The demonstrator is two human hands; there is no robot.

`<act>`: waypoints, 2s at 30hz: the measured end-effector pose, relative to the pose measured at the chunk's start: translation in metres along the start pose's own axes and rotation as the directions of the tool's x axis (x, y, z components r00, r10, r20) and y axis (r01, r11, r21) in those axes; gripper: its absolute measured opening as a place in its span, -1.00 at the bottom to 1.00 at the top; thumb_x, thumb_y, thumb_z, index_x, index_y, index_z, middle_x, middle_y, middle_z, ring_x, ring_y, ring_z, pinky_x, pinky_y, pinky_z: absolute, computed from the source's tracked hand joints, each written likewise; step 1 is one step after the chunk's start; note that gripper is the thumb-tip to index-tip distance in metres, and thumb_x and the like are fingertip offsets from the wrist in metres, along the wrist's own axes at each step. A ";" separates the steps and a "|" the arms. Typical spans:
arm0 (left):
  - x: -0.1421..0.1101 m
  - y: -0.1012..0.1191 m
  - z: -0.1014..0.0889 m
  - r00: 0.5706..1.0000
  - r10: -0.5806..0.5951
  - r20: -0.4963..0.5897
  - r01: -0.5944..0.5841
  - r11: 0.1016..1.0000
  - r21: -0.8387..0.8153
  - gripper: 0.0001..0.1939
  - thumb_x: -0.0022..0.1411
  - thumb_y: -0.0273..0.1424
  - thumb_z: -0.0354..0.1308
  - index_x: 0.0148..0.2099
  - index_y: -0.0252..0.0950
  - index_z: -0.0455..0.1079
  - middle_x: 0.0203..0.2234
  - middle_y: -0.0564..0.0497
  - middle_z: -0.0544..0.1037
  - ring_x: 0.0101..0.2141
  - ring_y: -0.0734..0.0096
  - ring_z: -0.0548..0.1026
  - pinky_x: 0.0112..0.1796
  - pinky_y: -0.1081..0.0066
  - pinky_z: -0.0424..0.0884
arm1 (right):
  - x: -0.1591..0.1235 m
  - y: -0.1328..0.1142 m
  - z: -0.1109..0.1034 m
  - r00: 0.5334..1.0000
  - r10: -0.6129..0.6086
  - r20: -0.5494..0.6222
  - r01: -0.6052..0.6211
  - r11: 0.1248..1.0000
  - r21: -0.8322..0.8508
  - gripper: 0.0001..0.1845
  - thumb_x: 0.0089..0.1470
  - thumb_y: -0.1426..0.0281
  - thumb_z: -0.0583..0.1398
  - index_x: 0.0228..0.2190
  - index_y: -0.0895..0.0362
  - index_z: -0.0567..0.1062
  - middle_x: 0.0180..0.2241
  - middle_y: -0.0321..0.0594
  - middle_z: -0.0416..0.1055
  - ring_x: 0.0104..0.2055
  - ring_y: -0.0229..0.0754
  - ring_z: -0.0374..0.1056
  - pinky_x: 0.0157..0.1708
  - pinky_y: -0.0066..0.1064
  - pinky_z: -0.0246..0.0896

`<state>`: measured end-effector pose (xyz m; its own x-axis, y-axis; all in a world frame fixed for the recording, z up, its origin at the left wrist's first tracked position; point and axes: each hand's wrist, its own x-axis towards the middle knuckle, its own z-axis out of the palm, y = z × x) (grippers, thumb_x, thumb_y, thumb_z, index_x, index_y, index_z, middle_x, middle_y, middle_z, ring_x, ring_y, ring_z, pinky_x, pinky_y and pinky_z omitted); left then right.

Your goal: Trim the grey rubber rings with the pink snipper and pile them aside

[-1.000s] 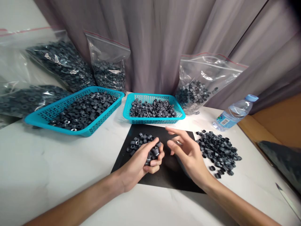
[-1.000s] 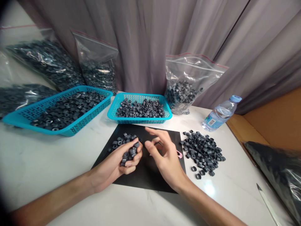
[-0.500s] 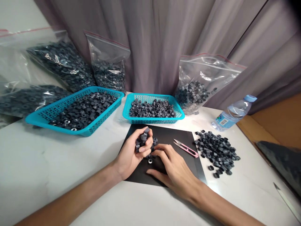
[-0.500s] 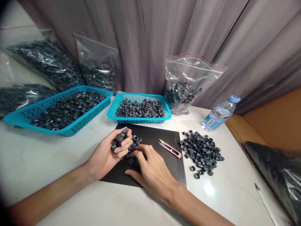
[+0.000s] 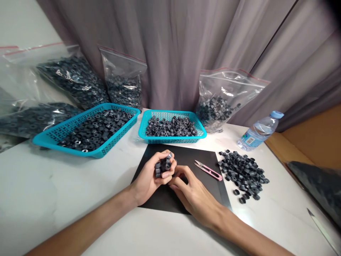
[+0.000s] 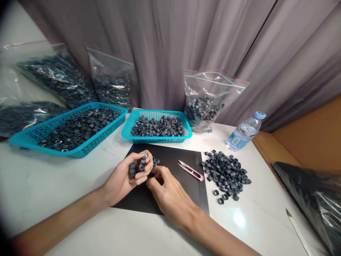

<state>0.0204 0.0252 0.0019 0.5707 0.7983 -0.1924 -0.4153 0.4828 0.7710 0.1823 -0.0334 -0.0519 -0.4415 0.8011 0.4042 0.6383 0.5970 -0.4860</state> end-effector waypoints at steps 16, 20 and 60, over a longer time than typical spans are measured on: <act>0.002 -0.015 0.000 0.996 0.005 -0.093 -0.003 1.000 0.015 -0.85 0.28 -0.43 0.05 -0.37 -0.31 0.25 -0.48 0.07 0.36 -0.61 0.69 0.13 -0.65 0.64 -0.09 | 0.000 0.007 0.003 0.983 0.109 -0.148 -0.089 0.987 0.135 -0.84 0.34 0.53 0.01 -0.17 0.07 0.33 -0.15 -0.15 0.32 -0.14 -0.17 0.30 -0.10 -0.31 0.32; 0.002 -0.016 0.002 0.994 0.009 -0.105 -0.002 0.998 0.065 -0.85 0.25 -0.47 0.06 -0.40 -0.31 0.22 -0.46 0.07 0.38 -0.60 0.70 0.12 -0.64 0.63 -0.10 | -0.001 0.006 -0.003 0.941 0.157 -0.301 -0.113 0.981 0.159 -0.87 0.32 0.54 0.02 -0.22 0.07 0.29 -0.23 -0.18 0.31 -0.20 -0.17 0.30 -0.18 -0.32 0.30; -0.005 -0.020 0.009 0.950 -0.311 -0.024 0.310 0.950 -0.046 -0.70 0.38 -0.31 0.01 -0.31 -0.42 0.40 -0.44 0.00 0.38 -0.62 0.71 0.15 -0.67 0.65 -0.05 | 0.016 0.021 -0.048 0.936 0.352 0.008 -0.259 0.673 0.693 -0.77 0.25 0.22 0.21 -0.20 0.11 0.57 -0.22 -0.18 0.52 -0.23 -0.19 0.46 -0.19 -0.33 0.38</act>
<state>0.0328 0.0084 -0.0074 0.6546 0.6165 -0.4375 -0.2496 0.7225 0.6447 0.2193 -0.0098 -0.0184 -0.1938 0.9601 0.2015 0.1070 0.2248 -0.9685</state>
